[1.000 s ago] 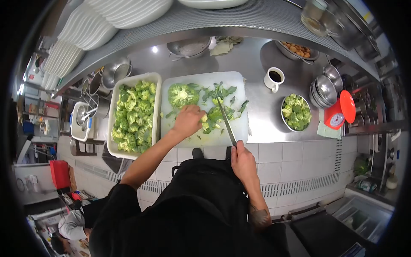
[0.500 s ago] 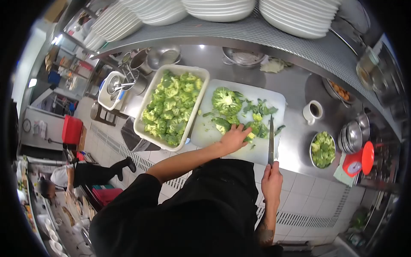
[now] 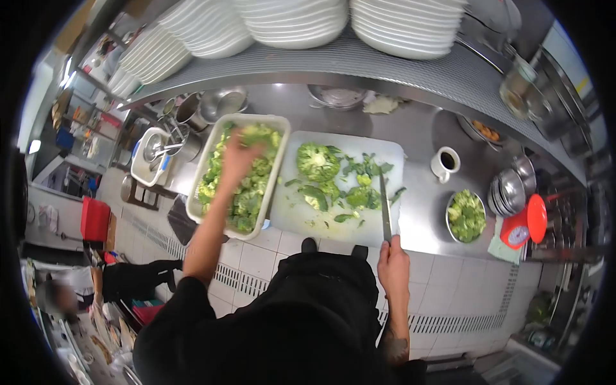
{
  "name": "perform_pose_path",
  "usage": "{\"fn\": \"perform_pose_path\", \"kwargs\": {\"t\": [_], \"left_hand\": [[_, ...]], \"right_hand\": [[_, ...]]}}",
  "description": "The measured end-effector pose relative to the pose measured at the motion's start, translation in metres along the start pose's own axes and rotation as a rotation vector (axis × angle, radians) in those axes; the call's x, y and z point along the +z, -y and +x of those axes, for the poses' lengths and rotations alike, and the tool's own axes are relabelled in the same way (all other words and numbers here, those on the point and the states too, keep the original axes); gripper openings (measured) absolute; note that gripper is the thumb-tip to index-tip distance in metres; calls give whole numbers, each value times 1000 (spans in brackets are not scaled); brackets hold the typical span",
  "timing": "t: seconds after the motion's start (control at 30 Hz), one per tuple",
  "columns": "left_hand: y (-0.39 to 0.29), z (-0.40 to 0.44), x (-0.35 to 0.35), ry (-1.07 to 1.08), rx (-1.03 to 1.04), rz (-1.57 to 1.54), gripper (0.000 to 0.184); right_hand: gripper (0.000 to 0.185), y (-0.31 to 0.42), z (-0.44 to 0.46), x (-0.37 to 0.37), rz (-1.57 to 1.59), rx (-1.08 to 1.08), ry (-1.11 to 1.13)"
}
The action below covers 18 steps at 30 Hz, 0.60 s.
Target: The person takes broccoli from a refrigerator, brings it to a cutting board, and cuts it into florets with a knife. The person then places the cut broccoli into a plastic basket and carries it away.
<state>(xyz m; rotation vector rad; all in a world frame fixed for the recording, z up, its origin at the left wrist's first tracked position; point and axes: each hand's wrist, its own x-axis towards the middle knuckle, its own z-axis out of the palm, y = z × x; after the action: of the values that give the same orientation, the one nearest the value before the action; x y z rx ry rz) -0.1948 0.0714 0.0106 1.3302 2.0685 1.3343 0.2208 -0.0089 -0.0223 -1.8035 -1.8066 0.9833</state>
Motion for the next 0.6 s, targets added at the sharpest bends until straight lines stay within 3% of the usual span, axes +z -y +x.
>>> {"fn": "perform_pose_path", "kwargs": {"t": [0.07, 0.1, 0.2, 0.27, 0.3, 0.33, 0.4, 0.5, 0.6], "left_hand": [[16, 42, -36, -44, -49, -77, 65], [20, 50, -48, -163, 90, 376, 66], [16, 44, -32, -271, 342, 605, 62], [-1, 21, 19, -51, 238, 241, 54], [0, 13, 49, 204, 98, 133, 46], [-8, -5, 82, 311, 316, 169, 38], [-25, -27, 147, 611, 394, -4, 34], [-29, -44, 221, 827, 524, 390, 38], [4, -42, 273, 943, 647, 596, 36]], "right_hand": [[15, -10, -2, 1, -6, -22, -40], [15, -10, -3, 1, -4, -23, -44], [14, -15, -5, 0, 2, 1, -67], [17, -22, -6, 2, 3, 27, -34], [17, -24, -6, 3, -3, 26, -31], [17, -25, -6, 5, -8, 15, -49], [17, -25, -5, 5, -23, -12, -48], [16, -21, -4, 8, 8, -28, -48], [16, -25, -8, 4, -1, -38, -66]]}}
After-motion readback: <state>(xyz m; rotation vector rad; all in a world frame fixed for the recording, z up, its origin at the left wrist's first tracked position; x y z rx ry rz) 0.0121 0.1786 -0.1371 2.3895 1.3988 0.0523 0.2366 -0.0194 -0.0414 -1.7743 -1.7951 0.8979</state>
